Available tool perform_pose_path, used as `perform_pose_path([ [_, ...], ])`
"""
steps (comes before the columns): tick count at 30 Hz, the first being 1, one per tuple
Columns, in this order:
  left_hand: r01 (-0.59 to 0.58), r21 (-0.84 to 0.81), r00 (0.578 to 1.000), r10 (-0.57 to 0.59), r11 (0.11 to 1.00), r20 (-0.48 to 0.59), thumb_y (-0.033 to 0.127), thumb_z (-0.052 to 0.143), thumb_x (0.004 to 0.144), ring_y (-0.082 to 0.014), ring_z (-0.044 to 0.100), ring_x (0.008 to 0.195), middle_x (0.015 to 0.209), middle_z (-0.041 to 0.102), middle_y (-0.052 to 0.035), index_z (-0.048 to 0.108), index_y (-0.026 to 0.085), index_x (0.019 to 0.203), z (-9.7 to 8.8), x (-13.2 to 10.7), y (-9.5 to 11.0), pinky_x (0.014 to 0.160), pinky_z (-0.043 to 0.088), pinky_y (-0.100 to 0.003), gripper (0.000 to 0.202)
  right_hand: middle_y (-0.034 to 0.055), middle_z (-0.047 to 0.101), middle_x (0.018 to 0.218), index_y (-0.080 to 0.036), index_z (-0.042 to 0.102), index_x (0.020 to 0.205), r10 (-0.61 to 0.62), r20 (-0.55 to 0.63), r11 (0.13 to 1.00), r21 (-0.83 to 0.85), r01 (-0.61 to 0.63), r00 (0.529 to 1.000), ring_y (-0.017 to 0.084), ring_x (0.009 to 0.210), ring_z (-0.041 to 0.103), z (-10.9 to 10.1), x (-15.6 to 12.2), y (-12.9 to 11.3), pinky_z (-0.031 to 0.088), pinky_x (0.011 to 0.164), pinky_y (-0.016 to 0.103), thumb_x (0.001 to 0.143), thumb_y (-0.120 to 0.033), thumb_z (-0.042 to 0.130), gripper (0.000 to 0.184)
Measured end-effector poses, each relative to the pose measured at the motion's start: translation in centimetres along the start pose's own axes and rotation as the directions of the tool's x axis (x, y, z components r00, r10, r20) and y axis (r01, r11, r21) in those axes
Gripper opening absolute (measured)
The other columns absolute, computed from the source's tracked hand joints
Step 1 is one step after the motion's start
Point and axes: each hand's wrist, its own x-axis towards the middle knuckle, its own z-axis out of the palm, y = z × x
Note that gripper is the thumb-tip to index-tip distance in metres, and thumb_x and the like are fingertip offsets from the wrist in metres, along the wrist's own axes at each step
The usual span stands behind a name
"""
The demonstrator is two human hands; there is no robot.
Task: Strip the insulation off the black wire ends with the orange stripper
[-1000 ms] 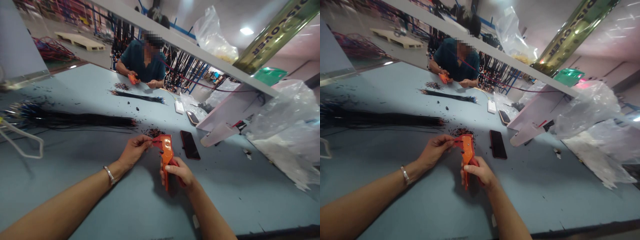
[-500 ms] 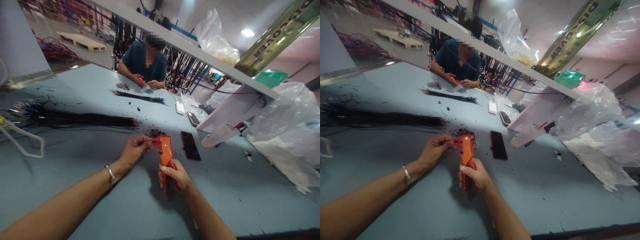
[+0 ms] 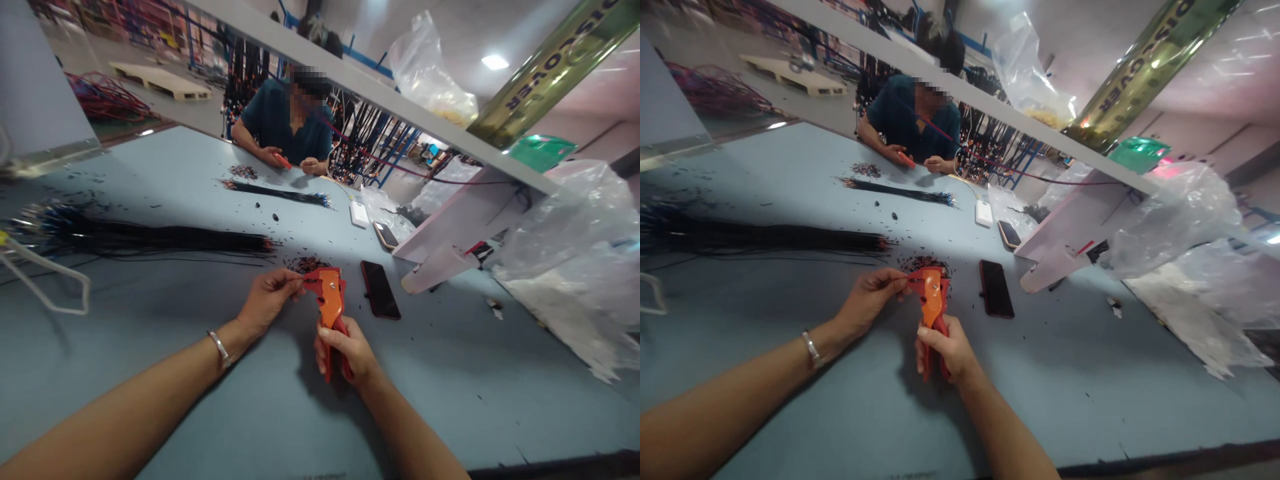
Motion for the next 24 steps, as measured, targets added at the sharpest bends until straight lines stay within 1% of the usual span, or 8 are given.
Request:
perform_pose_path([
  [5,0.009,0.015,1.0,-0.009,1.0,-0.016,0.031,0.068,0.072,-0.0101,0.052,0.055,0.061,0.064,0.0007,0.064,0.015,0.072,0.3,-0.2,0.3,0.058,0.044,-0.023,0.016,-0.0014,0.058,0.054,-0.015,0.052,0.075,0.015,0.011,1.0,0.007,-0.015,1.0,0.013,0.039,0.057,-0.4,-0.1,-0.3,0.044,0.034,0.02,0.07,-0.041,0.072,0.033],
  [9,-0.002,0.034,1.0,0.003,0.999,-0.02,0.03,0.067,0.072,-0.0101,0.051,0.055,0.06,0.062,0.0012,0.064,0.016,0.07,0.3,-0.1,0.4,0.058,0.043,-0.023,0.015,-0.0012,0.058,0.054,-0.015,0.053,0.077,0.035,0.03,0.999,0.018,-0.035,0.999,0.013,0.039,0.057,-0.4,-0.1,-0.3,0.044,0.034,0.02,0.071,-0.04,0.072,0.032],
  [12,0.005,0.044,0.999,-0.002,0.999,-0.049,0.031,0.067,0.072,-0.0103,0.051,0.055,0.06,0.062,0.0008,0.063,0.016,0.07,0.3,0.0,0.3,0.057,0.043,-0.023,0.016,-0.0016,0.057,0.053,-0.015,0.052,0.075,0.041,0.046,0.998,0.05,-0.044,0.998,0.013,0.037,0.056,-0.5,-0.1,-0.7,0.043,0.032,0.019,0.071,-0.04,0.071,0.032],
  [16,0.043,0.015,0.994,-0.041,0.999,-0.101,0.033,0.069,0.069,-0.0097,0.05,0.053,0.059,0.063,0.0008,0.063,0.015,0.072,0.2,0.2,0.2,0.055,0.042,-0.023,0.019,-0.0009,0.058,0.055,-0.014,0.054,0.079,0.007,0.005,0.997,0.078,-0.007,1.0,0.014,0.039,0.057,-0.8,-0.2,-1.3,0.045,0.034,0.021,0.072,-0.037,0.07,0.028],
  [20,0.04,0.015,0.995,-0.039,0.999,-0.088,0.033,0.069,0.069,-0.0095,0.05,0.052,0.059,0.062,0.0008,0.063,0.014,0.071,0.2,0.2,0.2,0.055,0.042,-0.023,0.02,0.0025,0.063,0.065,-0.014,0.057,0.086,-0.013,-0.013,0.997,0.078,0.014,1.0,0.017,0.05,0.063,-0.9,-0.2,-1.5,0.051,0.043,0.027,0.072,-0.034,0.068,0.027],
  [24,0.027,0.029,0.995,-0.024,0.999,-0.098,0.035,0.069,0.07,-0.0093,0.049,0.052,0.059,0.061,0.0009,0.063,0.014,0.069,0.2,0.1,0.3,0.054,0.04,-0.022,0.022,0.0042,0.065,0.074,-0.015,0.057,0.091,-0.037,0.0,0.999,0.02,0.037,0.999,0.019,0.062,0.065,-0.9,-0.1,-1.3,0.054,0.053,0.031,0.073,-0.034,0.07,0.029],
])
